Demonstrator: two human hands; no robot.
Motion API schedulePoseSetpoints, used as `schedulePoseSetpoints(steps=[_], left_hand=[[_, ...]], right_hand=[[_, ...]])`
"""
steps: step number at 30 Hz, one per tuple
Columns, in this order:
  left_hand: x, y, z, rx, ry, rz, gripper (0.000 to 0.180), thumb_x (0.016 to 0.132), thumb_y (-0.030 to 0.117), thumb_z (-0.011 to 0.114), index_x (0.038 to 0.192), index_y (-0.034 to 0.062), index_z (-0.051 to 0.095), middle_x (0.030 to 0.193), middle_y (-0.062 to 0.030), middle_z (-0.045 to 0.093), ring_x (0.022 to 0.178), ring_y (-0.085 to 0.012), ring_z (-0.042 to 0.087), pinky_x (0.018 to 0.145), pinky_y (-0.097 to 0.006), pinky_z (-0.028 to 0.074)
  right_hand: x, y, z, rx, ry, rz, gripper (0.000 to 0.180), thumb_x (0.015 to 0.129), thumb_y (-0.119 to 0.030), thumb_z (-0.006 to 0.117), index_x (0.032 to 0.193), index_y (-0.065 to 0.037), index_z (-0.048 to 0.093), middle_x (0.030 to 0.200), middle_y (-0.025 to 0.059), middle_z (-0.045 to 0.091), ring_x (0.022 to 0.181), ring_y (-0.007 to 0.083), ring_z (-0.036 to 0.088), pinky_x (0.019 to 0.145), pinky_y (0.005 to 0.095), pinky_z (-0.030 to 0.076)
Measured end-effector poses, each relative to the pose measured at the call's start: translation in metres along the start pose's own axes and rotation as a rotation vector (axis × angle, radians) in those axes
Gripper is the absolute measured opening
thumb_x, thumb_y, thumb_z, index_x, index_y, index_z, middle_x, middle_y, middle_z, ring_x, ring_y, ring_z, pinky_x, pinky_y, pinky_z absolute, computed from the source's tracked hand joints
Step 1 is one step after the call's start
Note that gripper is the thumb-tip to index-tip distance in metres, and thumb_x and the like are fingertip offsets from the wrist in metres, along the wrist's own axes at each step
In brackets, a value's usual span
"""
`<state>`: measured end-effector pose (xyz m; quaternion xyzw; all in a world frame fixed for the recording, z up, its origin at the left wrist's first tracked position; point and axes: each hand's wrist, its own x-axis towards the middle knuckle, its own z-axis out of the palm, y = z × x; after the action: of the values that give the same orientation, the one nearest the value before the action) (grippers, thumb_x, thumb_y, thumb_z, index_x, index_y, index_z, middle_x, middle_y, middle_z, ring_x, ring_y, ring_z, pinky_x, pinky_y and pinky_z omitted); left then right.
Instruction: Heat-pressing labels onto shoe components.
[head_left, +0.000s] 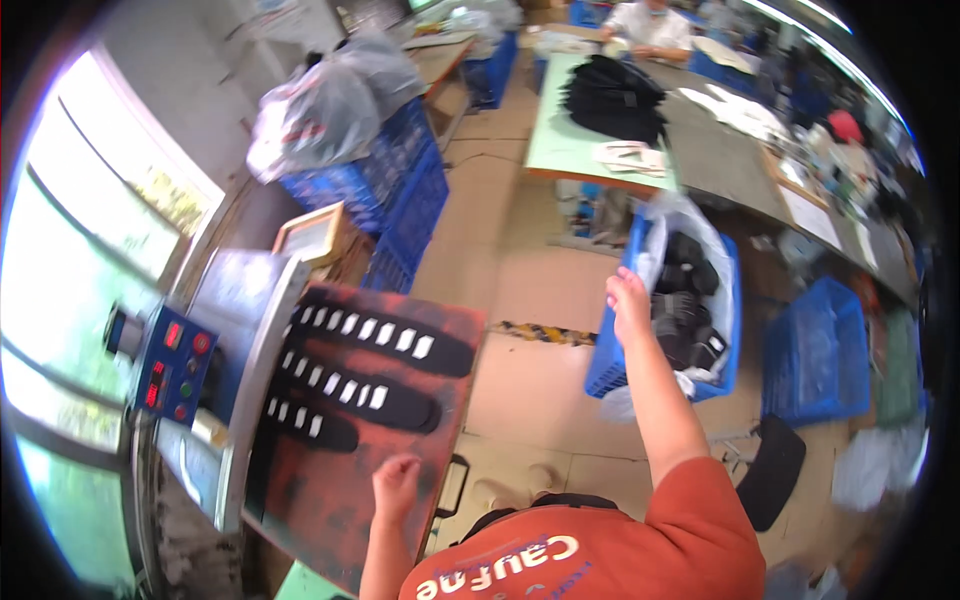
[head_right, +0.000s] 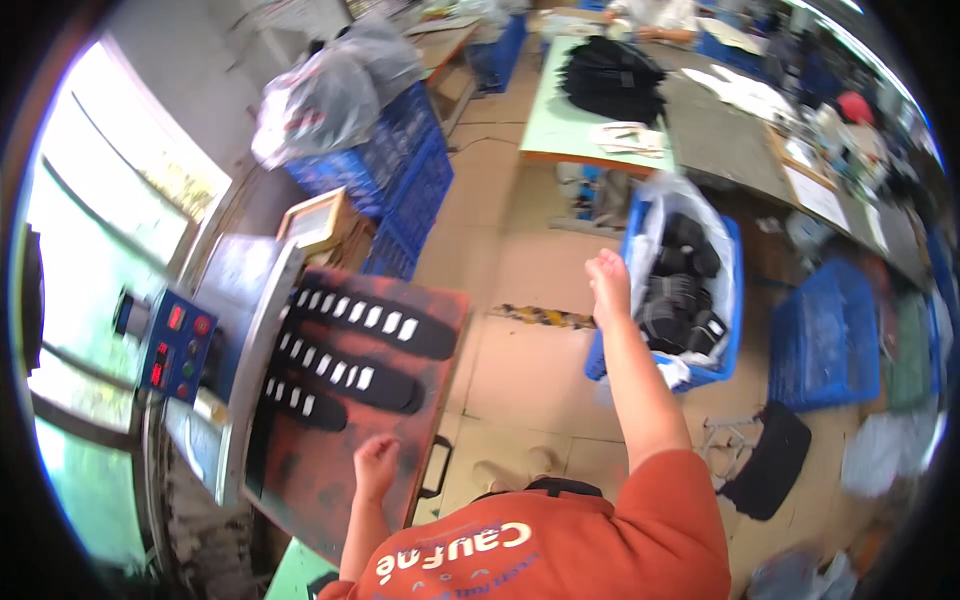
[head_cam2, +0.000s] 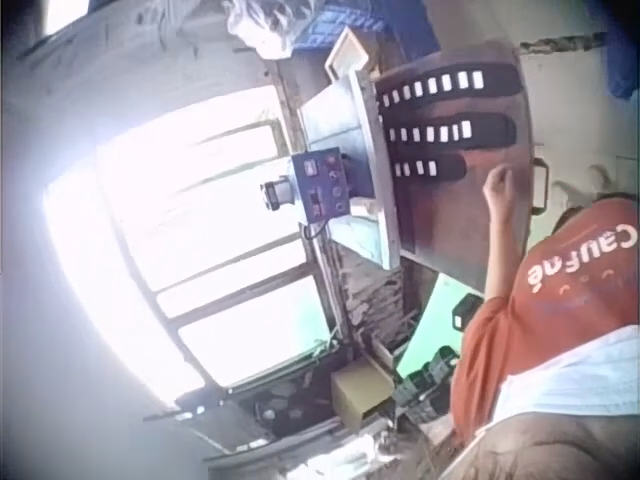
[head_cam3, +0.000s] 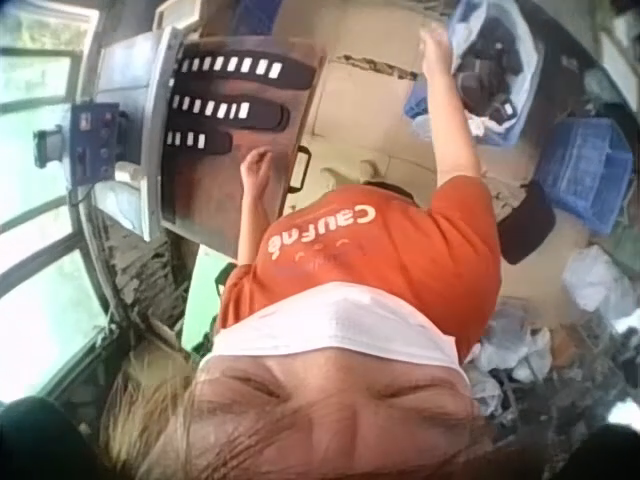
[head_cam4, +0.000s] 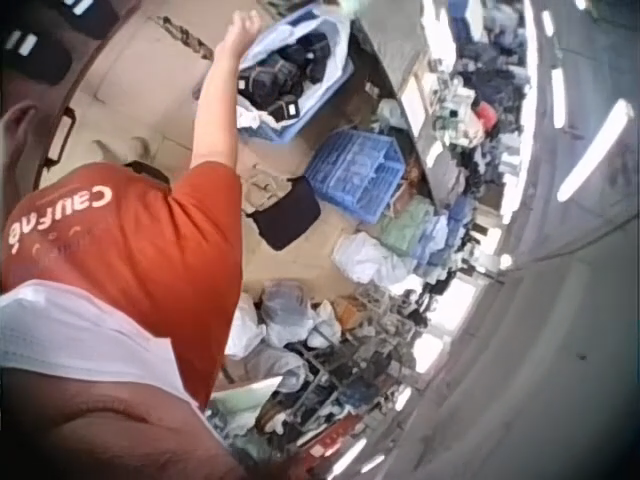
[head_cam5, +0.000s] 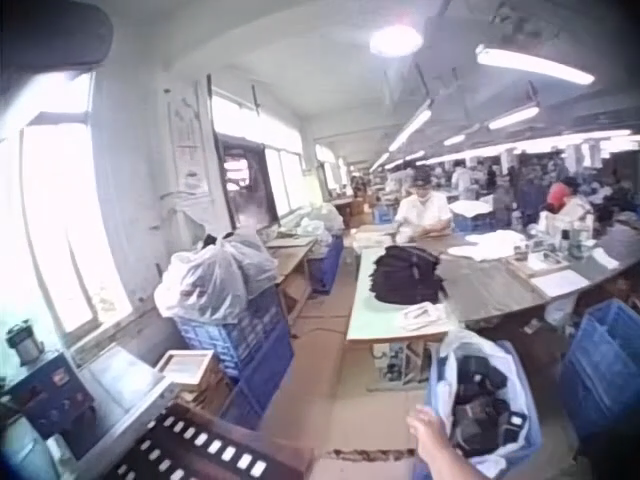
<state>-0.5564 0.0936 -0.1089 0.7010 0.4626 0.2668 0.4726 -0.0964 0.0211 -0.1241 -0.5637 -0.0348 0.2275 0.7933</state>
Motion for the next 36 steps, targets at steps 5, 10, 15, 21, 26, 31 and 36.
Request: schedulePoseSetpoints(steps=[5, 10, 15, 21, 26, 31, 36], left_hand=[[0.086, -0.063, -0.093, 0.238, 0.849, -0.063, 0.025, 0.08, 0.012, 0.062, 0.098, -0.0047, 0.059, 0.091, -0.0146, 0.063, 0.082, -0.0218, 0.06, 0.076, -0.032, 0.047], [0.155, -0.12, -0.183, 0.289, 1.184, -0.623, 0.062, 0.072, 0.039, 0.07, 0.109, -0.007, 0.052, 0.104, -0.0261, 0.059, 0.1, -0.04, 0.056, 0.088, -0.045, 0.044], [0.18, -0.107, -0.182, 0.417, 0.765, -0.467, 0.048, 0.078, 0.024, 0.067, 0.114, -0.0035, 0.048, 0.11, -0.0192, 0.059, 0.1, -0.0341, 0.057, 0.087, -0.04, 0.044], [0.084, -0.098, -0.169, -0.877, -0.087, -0.375, 0.03, 0.089, 0.015, 0.053, 0.113, -0.0031, 0.053, 0.106, -0.0092, 0.059, 0.097, -0.0181, 0.058, 0.085, -0.032, 0.046], [0.131, -0.073, -0.165, -0.873, -0.103, -0.324, 0.036, 0.089, 0.029, 0.054, 0.101, -0.005, 0.057, 0.095, -0.0092, 0.062, 0.093, -0.0182, 0.059, 0.081, -0.032, 0.048], [0.232, -0.066, -0.132, 0.474, 0.804, -0.408, 0.051, 0.074, 0.032, 0.068, 0.108, -0.0024, 0.05, 0.096, -0.0196, 0.062, 0.093, -0.035, 0.059, 0.079, -0.043, 0.049], [0.211, -0.076, -0.103, -0.554, 0.26, -0.178, 0.028, 0.079, 0.007, 0.057, 0.105, -0.0005, 0.059, 0.102, -0.0106, 0.063, 0.094, -0.0216, 0.06, 0.082, -0.035, 0.046]], right_hand=[[-0.183, 0.064, 0.125, -0.14, -0.921, 0.004, 0.018, 0.078, -0.003, 0.059, 0.095, -0.006, 0.054, 0.089, -0.0018, 0.052, 0.081, 0.0065, 0.049, 0.071, 0.0241, 0.044], [-0.29, 0.129, 0.198, -0.467, -1.516, -0.255, 0.036, 0.073, -0.013, 0.066, 0.106, -0.006, 0.054, 0.121, 0.0187, 0.044, 0.114, 0.0341, 0.044, 0.095, 0.0407, 0.038], [-0.299, 0.18, 0.24, -0.72, -1.309, -0.554, 0.07, 0.074, -0.011, 0.066, 0.134, -0.008, 0.028, 0.139, 0.0295, 0.014, 0.128, 0.0471, 0.019, 0.105, 0.05, 0.023], [-0.296, 0.195, 0.239, -0.558, -1.157, -0.428, 0.077, 0.075, -0.008, 0.067, 0.137, -0.003, 0.021, 0.137, 0.0259, 0.023, 0.127, 0.0368, 0.027, 0.104, 0.0433, 0.025], [-0.275, 0.146, 0.225, -0.477, -1.116, 0.34, 0.05, 0.069, -0.01, 0.072, 0.112, 0.004, 0.052, 0.109, 0.0131, 0.054, 0.105, 0.0251, 0.051, 0.092, 0.0352, 0.038], [-0.217, 0.104, 0.188, -1.003, -1.148, -0.382, 0.04, 0.061, -0.018, 0.075, 0.089, 0.004, 0.057, 0.125, 0.0191, 0.042, 0.116, 0.0346, 0.037, 0.097, 0.0414, 0.033], [-0.187, 0.127, 0.181, -0.778, -1.255, -0.35, 0.047, 0.055, -0.019, 0.08, 0.091, -0.002, 0.055, 0.137, 0.0226, 0.028, 0.122, 0.0378, 0.031, 0.1, 0.0447, 0.027]])
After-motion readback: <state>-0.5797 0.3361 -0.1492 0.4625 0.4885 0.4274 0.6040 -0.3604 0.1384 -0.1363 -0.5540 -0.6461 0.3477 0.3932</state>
